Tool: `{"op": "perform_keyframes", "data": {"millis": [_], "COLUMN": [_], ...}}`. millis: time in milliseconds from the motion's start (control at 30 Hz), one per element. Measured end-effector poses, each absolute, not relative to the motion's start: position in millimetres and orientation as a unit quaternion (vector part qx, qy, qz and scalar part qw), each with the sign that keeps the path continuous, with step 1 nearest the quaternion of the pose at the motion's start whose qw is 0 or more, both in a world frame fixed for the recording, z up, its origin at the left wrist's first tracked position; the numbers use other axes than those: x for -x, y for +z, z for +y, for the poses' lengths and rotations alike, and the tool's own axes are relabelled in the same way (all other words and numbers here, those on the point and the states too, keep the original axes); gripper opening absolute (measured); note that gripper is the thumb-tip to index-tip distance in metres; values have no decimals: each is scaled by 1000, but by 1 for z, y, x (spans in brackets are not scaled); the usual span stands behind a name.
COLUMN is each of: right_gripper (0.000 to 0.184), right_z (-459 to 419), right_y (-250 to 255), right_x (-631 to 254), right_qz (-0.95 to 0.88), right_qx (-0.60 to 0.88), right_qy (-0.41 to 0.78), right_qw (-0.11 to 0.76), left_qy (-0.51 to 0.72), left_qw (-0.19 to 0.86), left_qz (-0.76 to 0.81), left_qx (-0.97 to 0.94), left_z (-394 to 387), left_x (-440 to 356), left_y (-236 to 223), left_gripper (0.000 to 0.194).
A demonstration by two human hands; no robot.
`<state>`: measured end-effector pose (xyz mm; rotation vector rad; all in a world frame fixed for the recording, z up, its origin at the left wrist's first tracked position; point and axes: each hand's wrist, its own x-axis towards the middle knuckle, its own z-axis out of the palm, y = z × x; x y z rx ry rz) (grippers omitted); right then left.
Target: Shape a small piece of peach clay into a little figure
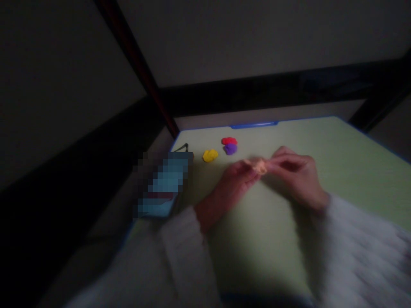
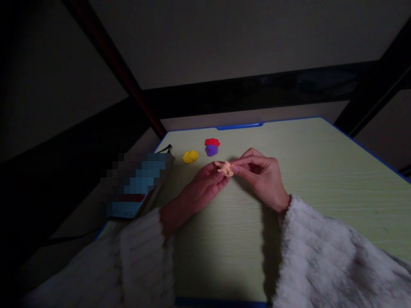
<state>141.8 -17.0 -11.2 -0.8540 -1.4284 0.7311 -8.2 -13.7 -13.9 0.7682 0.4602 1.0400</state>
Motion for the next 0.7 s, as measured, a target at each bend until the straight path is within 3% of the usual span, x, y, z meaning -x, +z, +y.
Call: {"op": "perform_keyframes", "data": {"millis": [167, 700], "right_gripper": [9, 7], "right_z": [-18, -15], "right_y": [-10, -9], "right_x": [-143, -144], "right_qz": [-644, -603], "right_qx": [360, 381], "right_qy": [256, 339], "right_qw": [624, 613], "left_qy": [476, 502], "left_qw": [768, 736], "left_qz": [207, 206], "left_qx": [-375, -403], "left_z": [-12, -10], "left_x": [8, 8], "left_y": [-15, -18], "left_gripper": [8, 8]}}
